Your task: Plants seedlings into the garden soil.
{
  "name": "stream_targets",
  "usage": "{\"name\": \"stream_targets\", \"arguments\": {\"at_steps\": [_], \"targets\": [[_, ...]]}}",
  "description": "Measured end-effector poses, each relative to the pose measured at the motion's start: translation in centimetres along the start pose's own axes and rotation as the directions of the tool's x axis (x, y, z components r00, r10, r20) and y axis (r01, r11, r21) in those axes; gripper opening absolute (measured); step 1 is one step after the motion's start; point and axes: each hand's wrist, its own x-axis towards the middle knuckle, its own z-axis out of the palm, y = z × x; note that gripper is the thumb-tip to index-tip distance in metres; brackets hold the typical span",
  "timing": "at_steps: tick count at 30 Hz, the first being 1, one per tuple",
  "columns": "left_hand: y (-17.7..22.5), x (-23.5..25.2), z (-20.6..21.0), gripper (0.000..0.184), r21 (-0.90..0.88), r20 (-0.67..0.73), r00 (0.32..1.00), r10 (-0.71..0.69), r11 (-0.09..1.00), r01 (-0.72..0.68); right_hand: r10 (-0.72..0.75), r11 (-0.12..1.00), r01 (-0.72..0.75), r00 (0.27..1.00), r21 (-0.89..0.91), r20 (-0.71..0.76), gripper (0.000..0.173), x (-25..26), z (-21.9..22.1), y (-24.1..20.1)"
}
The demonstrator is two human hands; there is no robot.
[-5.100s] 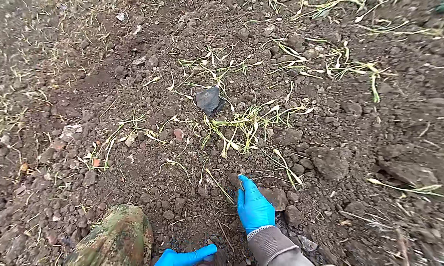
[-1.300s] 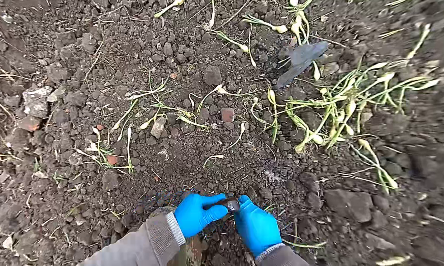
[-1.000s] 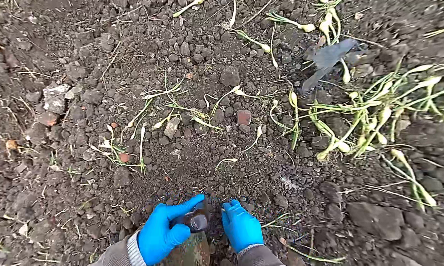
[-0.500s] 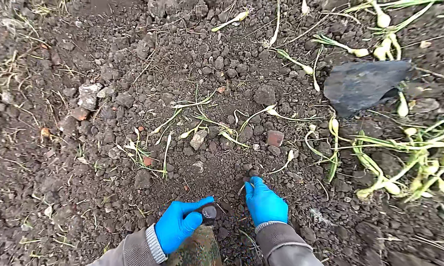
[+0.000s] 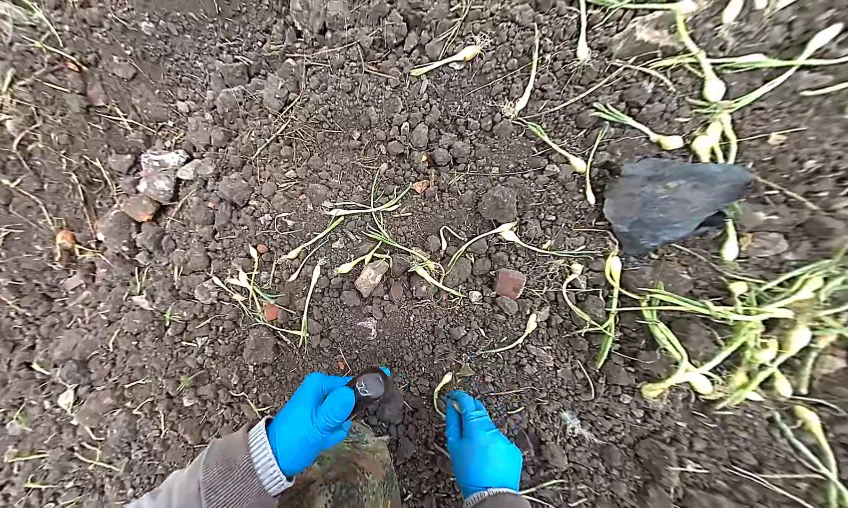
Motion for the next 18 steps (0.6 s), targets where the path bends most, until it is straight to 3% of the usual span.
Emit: {"name": "stream_targets", "arguments": {"at_steps": [2, 4, 6, 8, 10, 11, 14, 16, 18], "targets": [[-1.1, 0.0, 0.9, 0.065, 0.017, -0.043, 0.997, 0.059, 0.998, -0.058, 0.1, 0.995, -0.1, 0.995, 0.016, 0.013, 0.042, 1.4, -0.3, -0.7], [-3.9, 0.3, 1.2, 0.095, 0.124, -0.084, 0.996, -0.002, 0.992, 0.012, 0.2, 0.98, -0.196, 0.971, -0.041, 0.135, 0.051, 3.0, -0.8, -2.0], [-6.1, 0.2, 0.5, 0.111, 0.207, -0.006, 1.0, -0.019, 0.978, 0.02, 0.228, 0.973, -0.218, 0.959, -0.077, 0.17, 0.044, 3.7, -0.7, -3.0], [-5.5, -0.2, -0.2, 0.103, 0.121, -0.021, 1.0, -0.01, 0.993, 0.013, 0.201, 0.979, -0.192, 0.97, -0.073, 0.135, 0.036, 3.2, 0.1, -3.7], [-3.0, -0.8, -0.9, 0.069, 0.012, -0.033, 0.999, -0.004, 1.0, 0.005, 0.134, 0.99, -0.128, 0.982, -0.057, 0.135, 0.034, 1.5, 1.1, -3.4], [-1.4, -0.8, -1.3, 0.061, -0.053, 0.003, 1.0, 0.013, 0.999, -0.013, 0.09, 0.995, -0.083, 0.984, -0.056, 0.152, 0.035, 0.8, 1.5, -3.0], [2.3, -0.2, -0.2, 0.056, -0.138, 0.108, 0.991, 0.079, 0.988, -0.064, 0.009, 0.994, 0.022, 0.959, -0.108, 0.283, 0.046, -1.2, 2.0, -1.2], [2.3, 1.7, 1.4, 0.066, 0.133, 0.099, 0.995, -0.018, 0.991, 0.005, 0.072, 0.983, 0.002, 0.913, -0.181, 0.401, 0.05, -1.8, 1.2, -1.0], [-0.3, 3.9, 2.1, 0.086, 0.44, 0.112, 0.971, -0.211, 0.887, 0.142, 0.133, 0.976, -0.05, 0.907, -0.212, 0.399, 0.044, -1.8, 0.0, -1.4]]}}
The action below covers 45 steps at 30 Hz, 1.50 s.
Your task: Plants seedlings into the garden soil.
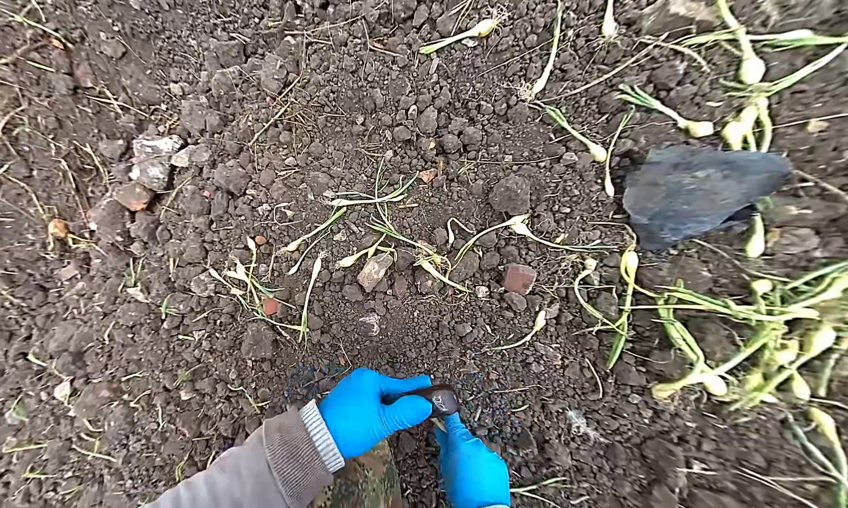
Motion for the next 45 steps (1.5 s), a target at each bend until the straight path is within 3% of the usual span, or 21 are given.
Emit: {"name": "stream_targets", "arguments": {"at_steps": [1, 3, 5, 7, 9, 11, 13, 15, 16, 18, 21, 23, 24, 26, 29, 32, 35, 38, 40, 42, 45], "targets": [[-1.3, 0.8, 0.6, 0.091, 0.049, 0.036, 0.998, -0.046, 0.998, 0.045, -0.005, 1.0, 0.005, 0.999, 0.005, -0.035, 0.04, -0.1, -0.5, -0.2], [-3.5, 0.4, 1.7, 0.098, -0.117, -0.067, 0.996, -0.059, 0.992, 0.051, -0.089, 0.996, 0.089, 0.99, 0.0, -0.106, 0.036, 0.7, -1.1, -1.2], [-4.2, -1.4, 2.0, 0.08, -0.388, -0.184, 0.981, -0.069, 0.921, -0.008, -0.148, 0.987, 0.145, 0.988, -0.068, -0.042, 0.036, 2.2, -0.6, -2.9], [-3.3, -3.6, 0.6, 0.068, -0.451, -0.231, 0.973, 0.009, 0.885, -0.116, -0.116, 0.984, 0.121, 0.992, -0.134, 0.047, 0.036, 3.6, 0.4, -5.2], [-2.6, -5.9, -0.7, 0.067, -0.362, -0.315, 0.934, 0.166, 0.889, -0.28, -0.108, 0.98, 0.122, 0.99, -0.156, 0.094, 0.039, 3.6, 1.2, -6.3], [-3.4, -7.7, -2.1, 0.089, -0.188, -0.327, 0.902, 0.283, 0.916, -0.355, -0.214, 0.962, 0.225, 0.973, -0.154, 0.087, 0.042, 2.8, 0.7, -5.2], [-5.7, -8.0, -3.4, 0.099, -0.058, -0.287, 0.916, 0.28, 0.95, -0.308, -0.287, 0.956, 0.272, 0.943, -0.109, -0.168, 0.043, 2.5, -1.3, -2.2], [-7.9, -8.1, -3.8, 0.09, -0.144, -0.37, 0.895, 0.249, 0.936, -0.32, -0.146, 0.978, 0.203, 0.837, 0.053, -0.527, 0.038, 3.8, -4.3, 0.7], [-8.0, -8.1, -4.0, 0.076, -0.203, -0.404, 0.884, 0.234, 0.92, -0.336, 0.021, 0.973, 0.116, 0.814, 0.198, -0.58, 0.039, 4.8, -6.8, 1.6], [-6.5, -8.1, -4.7, 0.06, -0.315, -0.45, 0.867, 0.212, 0.871, -0.376, 0.253, 0.921, -0.028, 0.803, 0.389, -0.539, 0.037, 6.8, -11.2, 3.0], [-3.4, -9.2, -5.4, 0.054, -0.371, -0.449, 0.834, 0.321, 0.782, -0.501, 0.21, 0.961, -0.086, 0.842, 0.261, -0.497, 0.029, 7.8, -13.5, 2.8], [-1.3, -9.0, -5.3, 0.066, -0.217, -0.406, 0.827, 0.388, 0.838, -0.5, 0.171, 0.982, -0.101, 0.843, 0.162, -0.51, 0.026, 7.4, -12.7, 2.2], [-0.9, -8.4, -5.2, 0.077, -0.048, -0.352, 0.851, 0.39, 0.9, -0.432, 0.18, 0.981, -0.118, 0.843, 0.152, -0.506, 0.028, 7.2, -12.3, 2.1], [-1.9, -6.7, -4.5, 0.086, 0.269, -0.187, 0.95, 0.25, 0.943, -0.196, 0.227, 0.973, -0.172, 0.837, 0.155, -0.498, 0.037, 7.3, -11.1, 2.1], [-5.0, -5.4, -2.8, 0.082, 0.425, 0.028, 0.997, 0.071, 0.902, -0.076, 0.26, 0.964, -0.193, 0.826, 0.183, -0.499, 0.042, 7.5, -9.9, 2.5], [-7.6, -6.8, -2.1, 0.077, 0.3, -0.042, 0.987, 0.152, 0.945, -0.133, 0.103, 0.98, 0.0, 0.855, 0.198, -0.508, 0.042, 5.9, -9.1, 2.4], [-8.6, -8.4, -2.5, 0.09, -0.086, -0.276, 0.943, 0.185, 0.973, -0.216, -0.165, 0.954, 0.266, 0.854, 0.141, -0.494, 0.036, 3.4, -6.9, 0.9], [-5.6, -10.2, -4.5, 0.078, -0.387, -0.429, 0.869, 0.247, 0.819, -0.424, -0.333, 0.909, 0.403, 0.857, 0.108, -0.394, 0.027, 1.5, -4.4, -1.3], [-2.4, -11.2, -6.2, 0.068, -0.349, -0.408, 0.842, 0.353, 0.792, -0.501, -0.356, 0.908, 0.411, 0.858, 0.08, -0.369, 0.023, 1.1, -2.9, -2.5], [0.0, -10.9, -7.4, 0.072, -0.213, -0.31, 0.865, 0.395, 0.858, -0.468, -0.357, 0.911, 0.407, 0.862, 0.07, -0.359, 0.023, 0.5, -2.3, -3.9], [-2.6, -6.8, -5.8, 0.081, 0.034, -0.235, 0.956, 0.178, 0.984, -0.175, -0.404, 0.891, 0.454, 0.805, 0.012, -0.435, 0.022, 0.2, -2.7, -6.2]]}}
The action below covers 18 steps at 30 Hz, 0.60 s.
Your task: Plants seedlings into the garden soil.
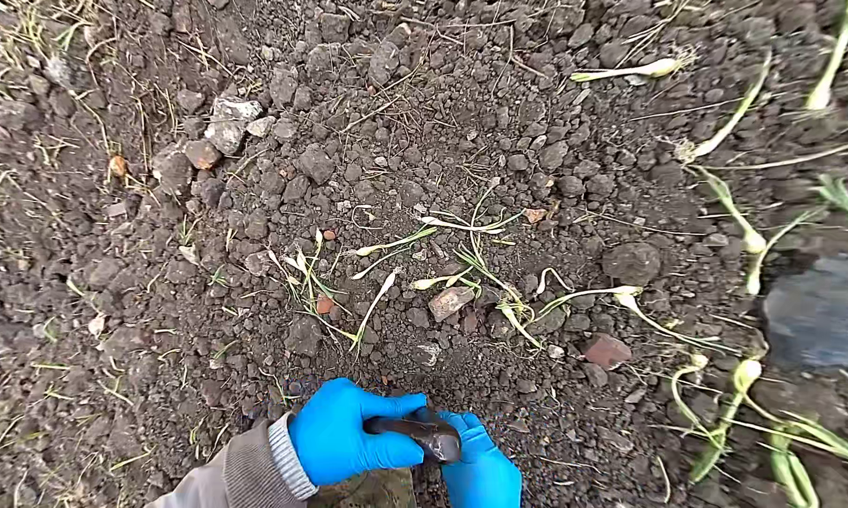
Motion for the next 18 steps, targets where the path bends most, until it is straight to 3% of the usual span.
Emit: {"name": "stream_targets", "arguments": {"at_steps": [2, 4, 6, 7, 8, 10, 12, 14, 15, 18], "targets": [[-4.2, 0.8, 2.5, 0.083, 0.066, 0.009, 0.994, -0.111, 0.992, 0.11, -0.067, 0.996, 0.066, 0.998, -0.061, -0.013, 0.022, 1.2, 0.8, -0.8], [-5.7, -0.3, 3.2, 0.088, 0.011, -0.023, 0.994, -0.103, 0.995, 0.103, -0.033, 0.985, 0.056, 0.989, -0.164, 0.143, 0.025, 3.0, 2.2, -1.9], [-5.3, -2.8, 3.0, 0.089, -0.077, -0.147, 0.989, 0.01, 0.997, -0.022, 0.109, 0.955, 0.013, 0.913, -0.296, 0.393, 0.03, 4.6, 3.9, -2.9], [-4.7, -4.0, 2.2, 0.086, -0.103, -0.21, 0.973, 0.094, 0.988, -0.117, 0.151, 0.945, 0.004, 0.881, -0.328, 0.448, 0.032, 5.2, 4.5, -3.5], [-4.1, -5.1, 1.2, 0.082, -0.12, -0.264, 0.951, 0.163, 0.972, -0.2, 0.156, 0.943, 0.005, 0.878, -0.334, 0.453, 0.033, 5.3, 5.0, -3.9], [-3.0, -7.6, -0.3, 0.079, -0.107, -0.346, 0.914, 0.212, 0.959, -0.263, 0.031, 0.962, 0.064, 0.941, -0.265, 0.337, 0.031, 3.9, 5.2, -4.4], [-4.0, -8.5, -0.9, 0.081, -0.015, -0.379, 0.906, 0.188, 0.978, -0.209, -0.157, 0.967, 0.177, 0.981, -0.185, 0.115, 0.029, 3.3, 4.1, -5.4], [-6.1, -7.9, -0.5, 0.085, 0.094, -0.361, 0.929, 0.081, 0.994, -0.051, -0.281, 0.944, 0.272, 0.96, -0.188, -0.02, 0.039, 5.0, 2.4, -7.6], [-6.5, -7.4, -0.3, 0.083, 0.128, -0.338, 0.941, 0.027, 0.992, 0.018, -0.283, 0.933, 0.279, 0.959, -0.228, 0.014, 0.048, 6.5, 1.5, -9.4], [-5.5, -6.8, 0.0, 0.075, 0.18, -0.275, 0.96, -0.055, 0.978, 0.107, -0.077, 0.891, 0.212, 0.942, -0.401, 0.327, 0.072, 11.2, 0.5, -15.1]]}}
